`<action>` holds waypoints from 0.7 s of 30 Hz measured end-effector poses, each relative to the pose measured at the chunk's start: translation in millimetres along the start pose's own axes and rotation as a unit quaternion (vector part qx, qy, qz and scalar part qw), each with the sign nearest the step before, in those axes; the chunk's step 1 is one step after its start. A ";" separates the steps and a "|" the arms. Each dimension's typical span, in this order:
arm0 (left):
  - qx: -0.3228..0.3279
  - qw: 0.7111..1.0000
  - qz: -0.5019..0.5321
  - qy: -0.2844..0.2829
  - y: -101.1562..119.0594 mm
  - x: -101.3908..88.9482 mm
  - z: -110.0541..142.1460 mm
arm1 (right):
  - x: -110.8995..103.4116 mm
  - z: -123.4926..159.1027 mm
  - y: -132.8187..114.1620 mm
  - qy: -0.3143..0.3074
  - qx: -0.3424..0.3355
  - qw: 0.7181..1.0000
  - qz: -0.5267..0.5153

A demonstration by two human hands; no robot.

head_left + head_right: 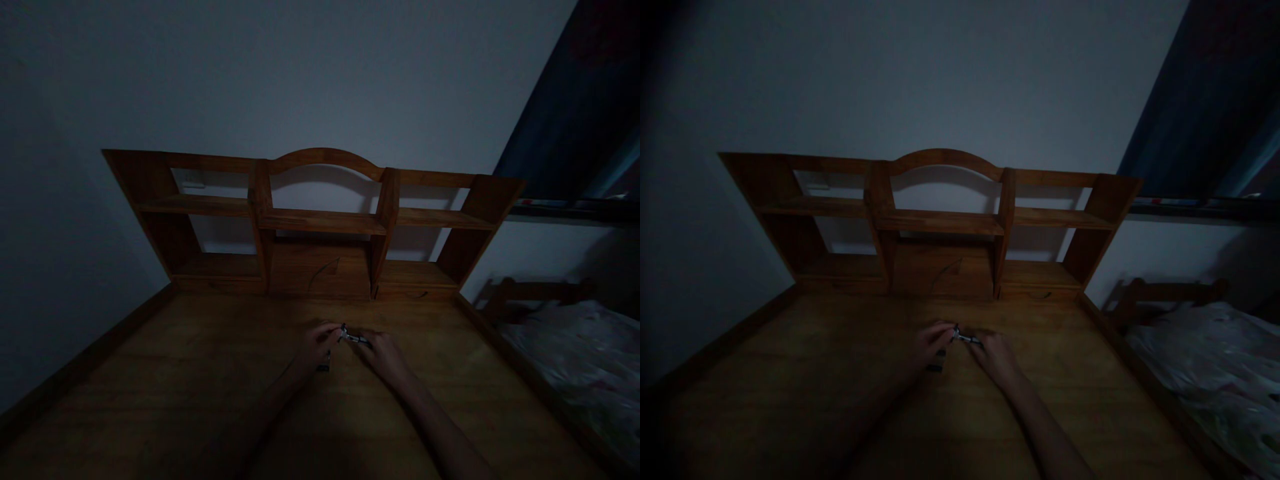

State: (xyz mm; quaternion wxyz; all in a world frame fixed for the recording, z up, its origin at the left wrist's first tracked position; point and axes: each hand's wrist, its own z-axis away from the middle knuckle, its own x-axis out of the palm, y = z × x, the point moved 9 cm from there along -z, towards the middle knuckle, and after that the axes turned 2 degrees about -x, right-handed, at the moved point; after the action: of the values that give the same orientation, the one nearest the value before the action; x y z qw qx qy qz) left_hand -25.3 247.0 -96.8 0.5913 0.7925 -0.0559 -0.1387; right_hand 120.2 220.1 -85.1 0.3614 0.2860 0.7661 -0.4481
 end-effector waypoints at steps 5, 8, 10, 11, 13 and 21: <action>-0.031 0.999 0.001 0.015 -8.3 -0.8 0.4 | 2.3 1.6 1.6 -0.002 0.000 1.000 -0.002; -0.050 0.999 0.000 0.012 -12.9 1.1 1.0 | 2.5 3.1 2.3 -0.004 -0.001 1.000 -0.002; -0.050 0.999 0.000 0.011 -12.5 2.1 1.1 | 3.0 3.9 3.3 -0.009 -0.001 1.000 0.004; -0.046 0.999 0.001 0.014 -11.4 1.9 1.1 | 3.6 4.1 4.7 -0.013 0.004 1.000 0.011; -0.036 0.999 0.002 0.015 -9.1 2.1 1.2 | 4.9 4.3 8.1 -0.019 0.019 0.999 0.026; -0.014 1.000 0.018 -0.005 -10.5 2.2 4.2 | 6.9 3.9 3.0 -0.017 0.022 1.000 0.002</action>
State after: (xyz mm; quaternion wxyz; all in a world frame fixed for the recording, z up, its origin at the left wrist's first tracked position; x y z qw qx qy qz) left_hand -25.2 245.6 -108.3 0.6048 0.7819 -0.0712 -0.1332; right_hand 119.6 218.6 -93.4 0.3686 0.2878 0.7496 -0.4685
